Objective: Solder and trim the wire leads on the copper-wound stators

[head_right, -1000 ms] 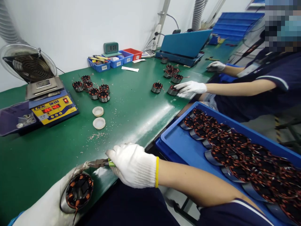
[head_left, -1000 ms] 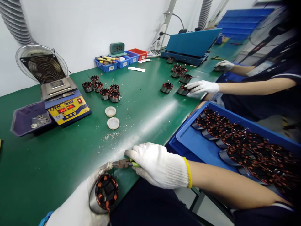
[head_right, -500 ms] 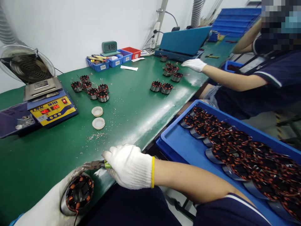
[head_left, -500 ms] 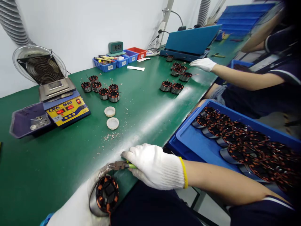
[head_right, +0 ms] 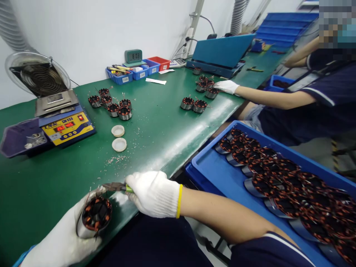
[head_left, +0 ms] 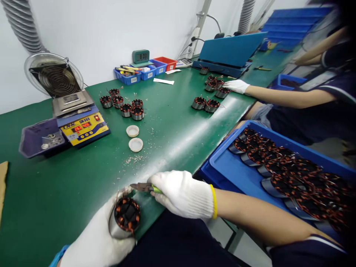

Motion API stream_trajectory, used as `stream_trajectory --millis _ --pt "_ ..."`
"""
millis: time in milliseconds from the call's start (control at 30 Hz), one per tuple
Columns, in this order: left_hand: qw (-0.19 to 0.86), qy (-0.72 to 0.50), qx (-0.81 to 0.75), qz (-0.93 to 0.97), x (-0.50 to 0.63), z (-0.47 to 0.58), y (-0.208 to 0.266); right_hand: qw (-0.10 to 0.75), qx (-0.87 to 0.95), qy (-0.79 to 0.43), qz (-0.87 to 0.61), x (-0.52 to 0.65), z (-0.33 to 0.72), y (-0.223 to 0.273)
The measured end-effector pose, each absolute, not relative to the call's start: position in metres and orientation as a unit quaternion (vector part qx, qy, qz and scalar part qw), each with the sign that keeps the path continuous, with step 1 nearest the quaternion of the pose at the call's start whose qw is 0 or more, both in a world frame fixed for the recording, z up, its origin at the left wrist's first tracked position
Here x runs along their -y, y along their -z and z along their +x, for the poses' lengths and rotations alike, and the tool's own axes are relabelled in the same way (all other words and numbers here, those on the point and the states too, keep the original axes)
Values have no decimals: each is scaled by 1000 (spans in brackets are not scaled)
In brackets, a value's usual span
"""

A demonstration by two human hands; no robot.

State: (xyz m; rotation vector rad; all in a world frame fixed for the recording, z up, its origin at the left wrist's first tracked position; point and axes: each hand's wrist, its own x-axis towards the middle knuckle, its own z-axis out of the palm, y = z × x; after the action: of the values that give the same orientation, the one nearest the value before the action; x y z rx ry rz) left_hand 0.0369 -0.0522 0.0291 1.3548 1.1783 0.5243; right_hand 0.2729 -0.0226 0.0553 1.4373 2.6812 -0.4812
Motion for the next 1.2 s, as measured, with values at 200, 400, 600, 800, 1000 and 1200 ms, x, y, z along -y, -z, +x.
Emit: stream_trajectory --millis 200,400,600,800,1000,1200 --pt "590 -407 -577 393 47 32 -20 -59 -859 65 505 24 261 -37" --pt "398 -431 -707 394 39 37 -26 -34 -843 28 537 23 242 -28" --pt "344 -388 -748 414 39 36 -22 -9 -836 15 548 20 241 -27" --pt "311 -347 -777 423 38 36 -23 9 -832 16 555 19 243 -24" --pt "298 -324 -782 440 38 36 -25 -12 -830 1 557 18 237 -22" --pt "294 -314 -788 440 36 37 -23 -6 -823 6 568 17 235 -20"
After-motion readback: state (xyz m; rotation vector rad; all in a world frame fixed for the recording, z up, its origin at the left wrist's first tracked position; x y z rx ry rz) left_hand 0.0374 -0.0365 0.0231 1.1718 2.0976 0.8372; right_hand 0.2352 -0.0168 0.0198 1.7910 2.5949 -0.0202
